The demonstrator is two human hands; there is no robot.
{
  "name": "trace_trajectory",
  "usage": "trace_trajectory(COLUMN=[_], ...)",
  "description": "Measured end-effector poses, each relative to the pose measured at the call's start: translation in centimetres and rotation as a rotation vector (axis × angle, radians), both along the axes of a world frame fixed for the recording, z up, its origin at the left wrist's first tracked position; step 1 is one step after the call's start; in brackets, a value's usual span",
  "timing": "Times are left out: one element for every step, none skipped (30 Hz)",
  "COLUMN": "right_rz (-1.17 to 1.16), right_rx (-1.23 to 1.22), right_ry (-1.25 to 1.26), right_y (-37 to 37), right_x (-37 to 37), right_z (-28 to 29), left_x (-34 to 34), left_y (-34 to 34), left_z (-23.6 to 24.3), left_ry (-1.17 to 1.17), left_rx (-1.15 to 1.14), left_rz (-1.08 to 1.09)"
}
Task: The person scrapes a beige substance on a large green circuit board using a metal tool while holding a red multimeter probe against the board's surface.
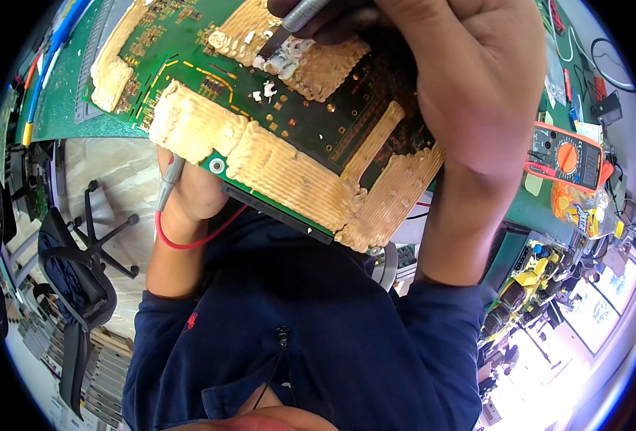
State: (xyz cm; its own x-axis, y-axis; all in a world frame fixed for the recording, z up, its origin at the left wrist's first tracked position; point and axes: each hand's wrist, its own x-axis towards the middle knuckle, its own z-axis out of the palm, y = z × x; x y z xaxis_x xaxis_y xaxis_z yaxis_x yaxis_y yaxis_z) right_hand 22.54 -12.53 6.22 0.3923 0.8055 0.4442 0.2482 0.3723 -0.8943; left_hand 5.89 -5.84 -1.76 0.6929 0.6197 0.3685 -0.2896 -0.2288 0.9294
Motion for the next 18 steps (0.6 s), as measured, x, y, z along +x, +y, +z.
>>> trace_trajectory(right_rz=[-0.027,-0.052,-0.12,-0.134,-0.149,-0.117,-0.103,-0.089,-0.085,-0.066,-0.047,-0.014,-0.033,-0.052,-0.116,-0.129,-0.142,-0.113], right_rx=[-0.03,-0.06,-0.084,-0.091,-0.096,-0.085,-0.104,-0.124,-0.173,-0.185,-0.197,-0.172,-0.171,-0.172,-0.195,-0.18,-0.165,-0.113], right_ry=[-0.03,-0.06,-0.11,-0.132,-0.154,-0.149,-0.129,-0.11,-0.073,-0.067,-0.062,-0.09,-0.09,-0.09,-0.061,-0.063,-0.065,-0.101], right_y=[0.0,0.0,0.1,0.2,0.3,0.2,0.1,0.0,0.0,0.1,0.1,0.2,0.2,0.2,0.5,0.5,0.6,0.5], right_x=[-0.3,-0.5,-1.0,-1.1,-1.3,-1.1,-0.9,-0.7,-0.4,-0.2,0.0,0.2,0.1,0.0,-0.8,-1.0,-1.3,-1.2], right_z=[0.3,0.5,0.6,0.6,0.7,0.8,1.0,1.2,1.4,1.4,1.4,1.2,1.2,1.2,1.2,1.0,0.9,0.7], left_x=[0.0,0.0,0.0,-0.1,0.0,0.1,0.2,0.2,0.2,0.2,0.1,0.1,0.1,0.2,0.1,0.1,-0.1,0.2], left_y=[0.0,0.1,0.1,0.0,0.1,0.1,0.0,0.0,0.0,0.0,0.0,0.0,0.0,0.0,0.0,0.1,-0.1,0.2], left_z=[0.0,-0.1,-0.1,0.2,-0.1,-0.1,-0.1,0.0,-0.1,-0.1,-0.2,-0.1,-0.1,0.0,-0.1,-0.2,0.1,-0.4], left_ry=[0.0,-0.005,-0.007,-0.007,-0.013,-0.015,-0.02,-0.025,-0.026,-0.027,-0.03,-0.029,-0.033,-0.036,-0.037,-0.04,-0.035,-0.045], left_rx=[-0.001,0.001,0.002,0.012,0.005,0.004,0.004,0.007,0.005,0.006,0.008,0.008,0.01,0.014,0.017,0.02,0.035,0.027], left_rz=[0.0,0.003,0.004,0.008,0.007,0.005,0.002,-0.001,0.004,0.008,0.01,0.01,0.008,0.007,0.01,0.016,0.018,0.015])
